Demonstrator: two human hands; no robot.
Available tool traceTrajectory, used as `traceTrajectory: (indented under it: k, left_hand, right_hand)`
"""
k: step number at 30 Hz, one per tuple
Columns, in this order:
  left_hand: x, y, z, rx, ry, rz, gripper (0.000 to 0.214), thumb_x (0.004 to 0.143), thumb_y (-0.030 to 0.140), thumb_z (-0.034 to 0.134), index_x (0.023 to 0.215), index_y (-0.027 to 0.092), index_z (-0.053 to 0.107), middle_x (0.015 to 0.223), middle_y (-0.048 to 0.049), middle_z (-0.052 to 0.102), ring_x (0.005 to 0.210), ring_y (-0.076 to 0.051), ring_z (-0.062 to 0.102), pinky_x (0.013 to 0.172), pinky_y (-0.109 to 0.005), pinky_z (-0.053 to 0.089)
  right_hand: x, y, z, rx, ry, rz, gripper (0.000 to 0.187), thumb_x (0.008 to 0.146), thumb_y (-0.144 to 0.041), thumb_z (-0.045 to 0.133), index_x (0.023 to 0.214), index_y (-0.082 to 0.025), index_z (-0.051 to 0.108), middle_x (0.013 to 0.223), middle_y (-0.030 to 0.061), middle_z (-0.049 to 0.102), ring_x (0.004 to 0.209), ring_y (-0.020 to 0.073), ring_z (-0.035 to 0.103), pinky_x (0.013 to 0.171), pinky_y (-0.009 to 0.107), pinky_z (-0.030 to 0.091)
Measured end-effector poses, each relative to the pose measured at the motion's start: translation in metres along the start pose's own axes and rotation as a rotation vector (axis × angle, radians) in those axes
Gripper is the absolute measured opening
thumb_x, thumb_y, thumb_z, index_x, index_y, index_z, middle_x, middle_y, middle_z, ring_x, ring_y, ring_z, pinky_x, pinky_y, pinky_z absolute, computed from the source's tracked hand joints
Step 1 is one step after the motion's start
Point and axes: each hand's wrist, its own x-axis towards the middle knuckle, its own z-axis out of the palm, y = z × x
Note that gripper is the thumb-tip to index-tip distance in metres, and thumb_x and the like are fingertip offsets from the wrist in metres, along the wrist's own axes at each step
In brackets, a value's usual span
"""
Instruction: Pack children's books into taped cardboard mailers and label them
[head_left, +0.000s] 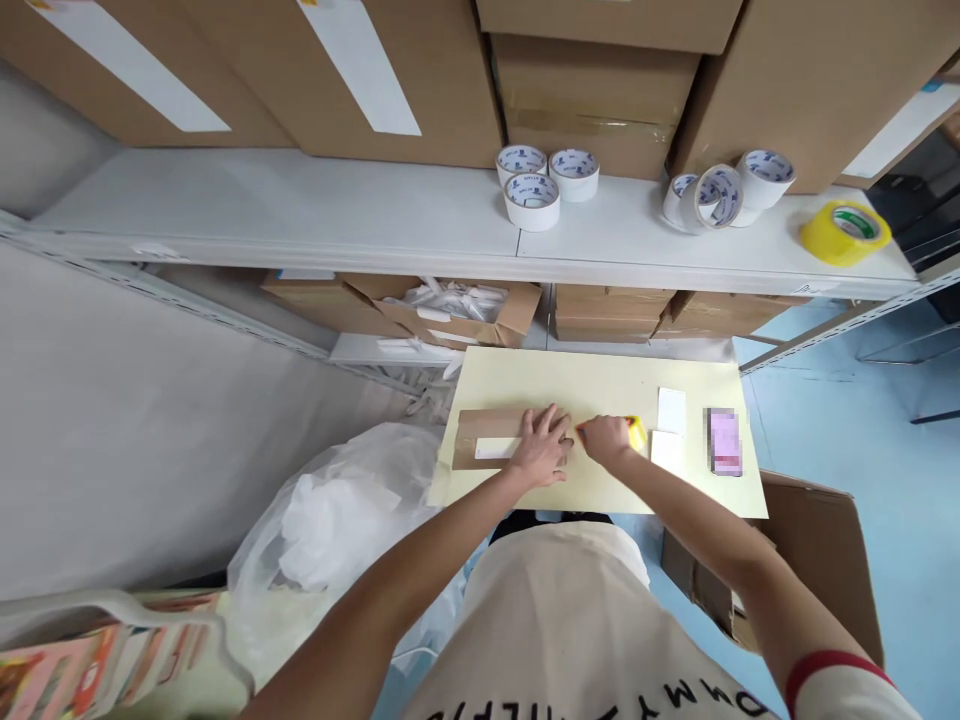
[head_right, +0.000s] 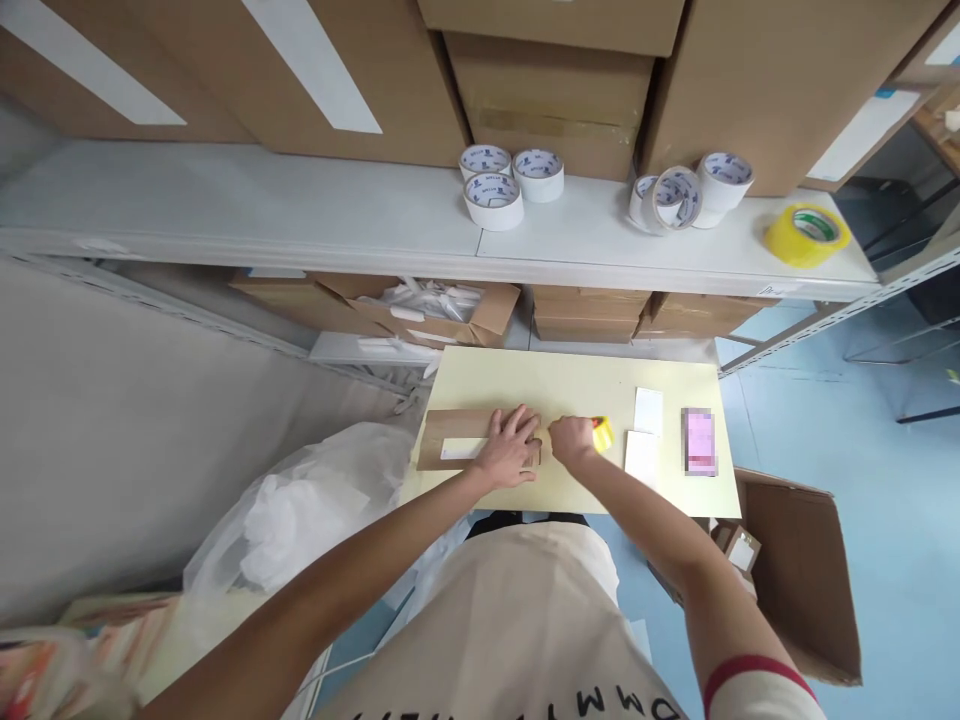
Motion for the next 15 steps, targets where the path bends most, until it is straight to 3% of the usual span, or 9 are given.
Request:
traceTrajectory:
  k: [2, 5, 8, 10, 12, 15]
  left_hand:
    - [0.005, 0.008, 0.0, -0.042, 0.001, -0.062, 0.054, 0.061, 0.049, 0.081, 0.109, 0.025, 0.073, 0.149, -0.0141, 0.044, 0.144, -0.05, 0.012, 0.109, -0.074, 0.0]
    - [0.01, 0.013, 0.001, -0.14, 0.028, -0.108, 0.063, 0.06, 0.053, 0.081, 0.116, 0.027, 0.07, 0.153, -0.0126, 0.039, 0.145, -0.048, 0.008, 0.109, -0.074, -0.005]
    - [0.007, 0.008, 0.002, -0.293, 0.099, -0.119, 0.085, 0.065, 0.056, 0.076, 0.141, 0.027, 0.049, 0.161, -0.0138, 0.022, 0.147, -0.045, 0.009, 0.111, -0.071, -0.001]
    - [-0.001, 0.001, 0.002, -0.393, 0.188, -0.156, 0.087, 0.075, 0.055, 0.067, 0.149, 0.023, 0.035, 0.162, -0.0168, 0.015, 0.148, -0.042, 0.011, 0.113, -0.067, 0.008]
    - [-0.016, -0.008, 0.003, -0.436, 0.306, -0.255, 0.074, 0.085, 0.049, 0.057, 0.149, 0.019, 0.034, 0.162, -0.018, 0.017, 0.149, -0.038, 0.012, 0.115, -0.063, 0.012]
    - [-0.045, -0.025, 0.008, -0.425, 0.507, -0.533, 0.063, 0.089, 0.044, 0.053, 0.143, 0.015, 0.04, 0.16, -0.019, 0.021, 0.15, -0.037, 0.01, 0.117, -0.061, 0.01]
  right_hand:
    - [-0.003, -0.007, 0.01, 0.008, 0.012, -0.002, 0.03, 0.088, -0.036, 0.057, 0.099, -0.012, 0.071, 0.099, 0.0199, 0.072, 0.094, 0.0313, 0.069, 0.077, 0.039, 0.049]
    - [-0.016, 0.015, 0.029, 0.114, 0.125, 0.099, 0.043, 0.091, -0.049, 0.05, 0.101, -0.012, 0.07, 0.098, 0.0189, 0.073, 0.092, 0.0305, 0.07, 0.075, 0.036, 0.049]
    - [-0.03, 0.042, 0.053, 0.266, 0.211, 0.183, 0.042, 0.094, -0.046, 0.044, 0.11, -0.013, 0.065, 0.101, 0.0162, 0.072, 0.095, 0.0277, 0.069, 0.078, 0.034, 0.048]
    - [-0.034, 0.049, 0.071, 0.306, 0.207, 0.193, 0.036, 0.093, -0.034, 0.046, 0.118, -0.011, 0.061, 0.105, 0.0164, 0.071, 0.097, 0.0274, 0.068, 0.08, 0.034, 0.047]
    - [-0.032, 0.047, 0.089, 0.304, 0.176, 0.196, 0.038, 0.09, -0.023, 0.049, 0.124, -0.009, 0.057, 0.108, 0.0179, 0.069, 0.097, 0.0284, 0.067, 0.082, 0.036, 0.047]
    - [-0.024, 0.04, 0.111, 0.303, 0.111, 0.211, 0.043, 0.089, -0.015, 0.046, 0.131, -0.009, 0.053, 0.109, 0.0191, 0.068, 0.098, 0.0291, 0.065, 0.084, 0.039, 0.046]
